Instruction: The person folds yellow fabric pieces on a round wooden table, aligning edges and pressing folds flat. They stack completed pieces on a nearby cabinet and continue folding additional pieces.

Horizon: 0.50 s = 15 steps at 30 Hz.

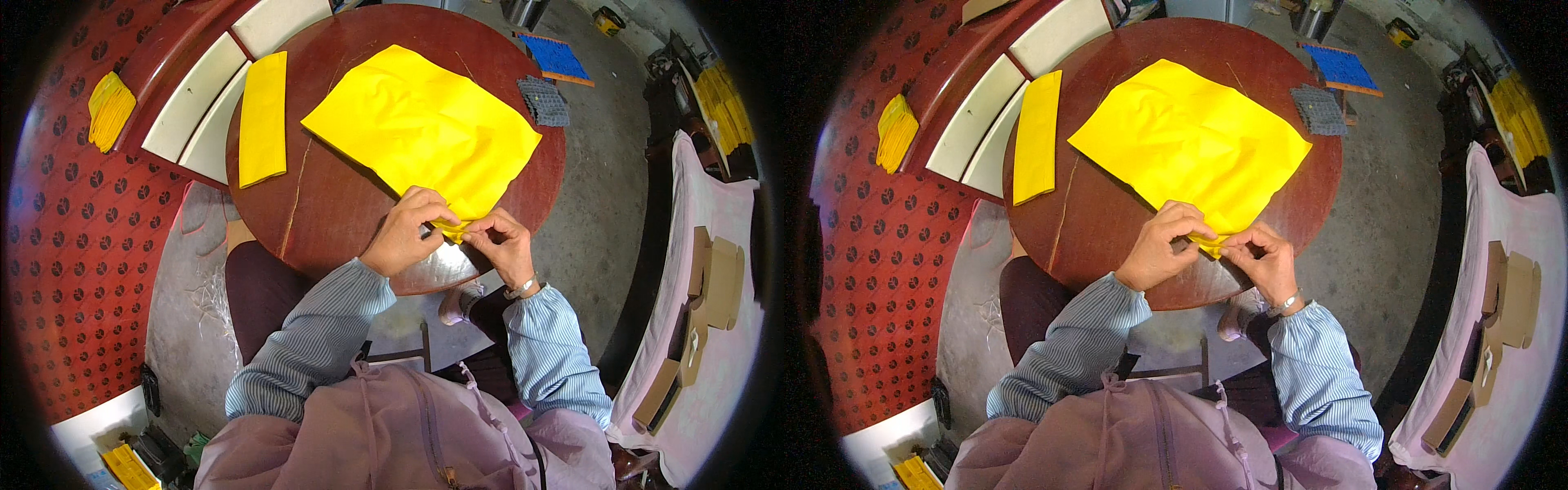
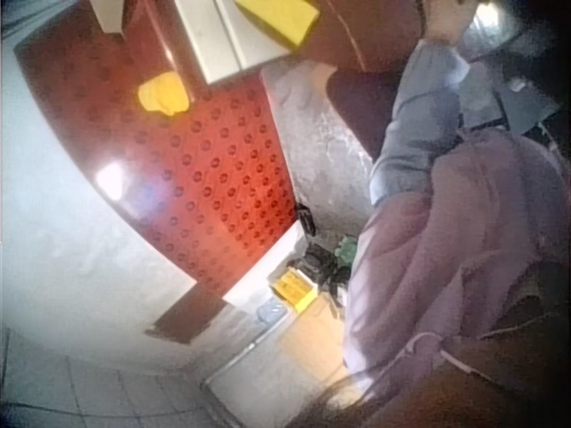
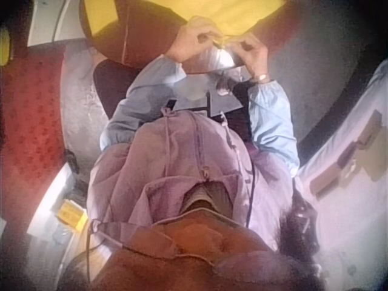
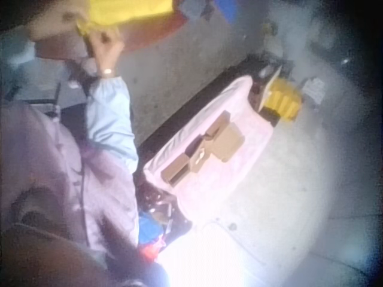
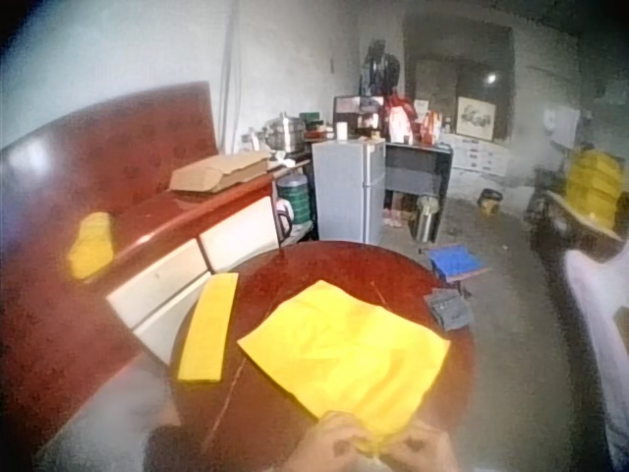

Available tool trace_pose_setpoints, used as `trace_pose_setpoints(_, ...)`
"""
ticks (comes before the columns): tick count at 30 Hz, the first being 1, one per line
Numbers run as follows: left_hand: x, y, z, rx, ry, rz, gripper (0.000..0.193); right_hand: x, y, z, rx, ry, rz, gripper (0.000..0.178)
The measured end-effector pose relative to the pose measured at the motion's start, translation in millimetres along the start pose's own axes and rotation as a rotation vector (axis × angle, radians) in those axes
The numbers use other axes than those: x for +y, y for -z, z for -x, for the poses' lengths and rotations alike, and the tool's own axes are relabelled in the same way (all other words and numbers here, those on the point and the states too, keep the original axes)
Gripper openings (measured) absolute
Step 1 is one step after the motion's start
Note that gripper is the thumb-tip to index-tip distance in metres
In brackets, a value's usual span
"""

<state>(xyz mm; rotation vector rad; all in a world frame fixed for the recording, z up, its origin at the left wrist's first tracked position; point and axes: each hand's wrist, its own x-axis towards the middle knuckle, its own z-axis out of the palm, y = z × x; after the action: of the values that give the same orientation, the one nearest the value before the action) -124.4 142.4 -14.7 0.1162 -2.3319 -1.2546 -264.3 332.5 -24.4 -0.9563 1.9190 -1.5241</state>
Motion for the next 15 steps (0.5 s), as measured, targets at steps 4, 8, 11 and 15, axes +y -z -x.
trace_pose_setpoints(4,3.1,-4.9,-1.5,0.07,0.019,-0.02,0.014,0.1,-4.2,1.4,0.04,0.039,-0.025,0.012)
trace_pose_setpoints(8,5.5,-8.5,-2.2,0.114,0.205,0.071,0.013,-4.6,-1.9,2.5,0.024,0.052,0.03,0.011)
trace_pose_setpoints(11,6.4,-8.5,-1.9,0.099,0.306,0.116,0.012,-7.6,1.3,-1.8,-0.008,0.289,0.243,0.011)
trace_pose_setpoints(15,2.4,-5.2,-3.1,0.082,0.152,0.083,0.008,-6.8,2.6,0.1,-0.011,0.075,0.118,0.012)
